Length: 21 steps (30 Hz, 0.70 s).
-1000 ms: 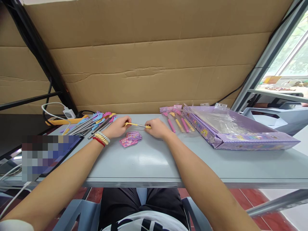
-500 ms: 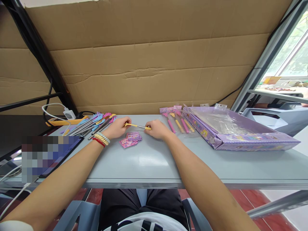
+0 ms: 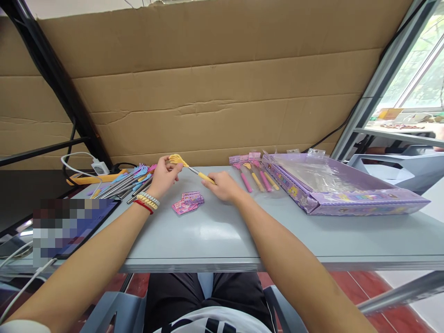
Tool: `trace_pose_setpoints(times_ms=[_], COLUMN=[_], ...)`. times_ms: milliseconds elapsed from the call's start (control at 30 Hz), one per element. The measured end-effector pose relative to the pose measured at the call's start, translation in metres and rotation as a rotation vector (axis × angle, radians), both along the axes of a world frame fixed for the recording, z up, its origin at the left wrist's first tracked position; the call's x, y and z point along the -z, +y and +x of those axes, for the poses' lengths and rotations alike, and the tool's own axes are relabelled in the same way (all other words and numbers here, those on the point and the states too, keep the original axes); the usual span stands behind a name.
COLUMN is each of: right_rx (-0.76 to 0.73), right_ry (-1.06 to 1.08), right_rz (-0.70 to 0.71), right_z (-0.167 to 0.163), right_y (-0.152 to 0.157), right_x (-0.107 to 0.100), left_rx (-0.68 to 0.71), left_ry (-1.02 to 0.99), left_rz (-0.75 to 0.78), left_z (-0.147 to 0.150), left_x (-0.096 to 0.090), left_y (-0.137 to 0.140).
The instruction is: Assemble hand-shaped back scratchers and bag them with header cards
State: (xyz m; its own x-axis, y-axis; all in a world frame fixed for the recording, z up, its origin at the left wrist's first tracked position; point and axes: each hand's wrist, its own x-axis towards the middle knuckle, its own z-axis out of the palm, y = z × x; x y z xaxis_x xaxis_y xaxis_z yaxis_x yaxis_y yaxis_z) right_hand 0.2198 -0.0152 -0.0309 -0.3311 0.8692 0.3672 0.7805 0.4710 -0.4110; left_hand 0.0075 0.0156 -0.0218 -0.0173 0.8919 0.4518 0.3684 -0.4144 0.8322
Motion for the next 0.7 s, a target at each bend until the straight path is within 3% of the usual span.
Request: trace_pose_setpoints(times_ms=[67, 200, 267, 433, 567, 700], right_rx=[-0.014, -0.098, -0.130, -0.031, 0.315, 0.568], right_ry=[0.024, -0.002, -0.002, 0.147, 0.393, 0.559], right_rz=[0.036, 0.039, 0.049, 0.140, 0.266, 0.325], right_z=[-0.004, -0.013, -0.016, -0.007, 0.020, 0.057], right_y=[-0.001, -0.005, -0.007, -0.002, 0.011, 0.022], right_x=[0.000, 0.000, 0.000, -0.004, -0.005, -0.004], left_rx=[0.132, 0.541, 0.627, 0.471, 0.346, 0.300], left_ry=[-0.041, 0.065, 0.061, -0.260, -0.548, -0.643], left_rz=[-0.100, -0.228, -0.243, -0.223, -0.253, -0.302], left_z=[0.003, 0.008, 0.011, 0.009, -0.009, -0.025], left_x=[0.000, 0.000, -0.001, -0.008, -0.018, -0.024], left_y=[-0.004, -0.013, -0.016, -0.012, -0.004, 0.003])
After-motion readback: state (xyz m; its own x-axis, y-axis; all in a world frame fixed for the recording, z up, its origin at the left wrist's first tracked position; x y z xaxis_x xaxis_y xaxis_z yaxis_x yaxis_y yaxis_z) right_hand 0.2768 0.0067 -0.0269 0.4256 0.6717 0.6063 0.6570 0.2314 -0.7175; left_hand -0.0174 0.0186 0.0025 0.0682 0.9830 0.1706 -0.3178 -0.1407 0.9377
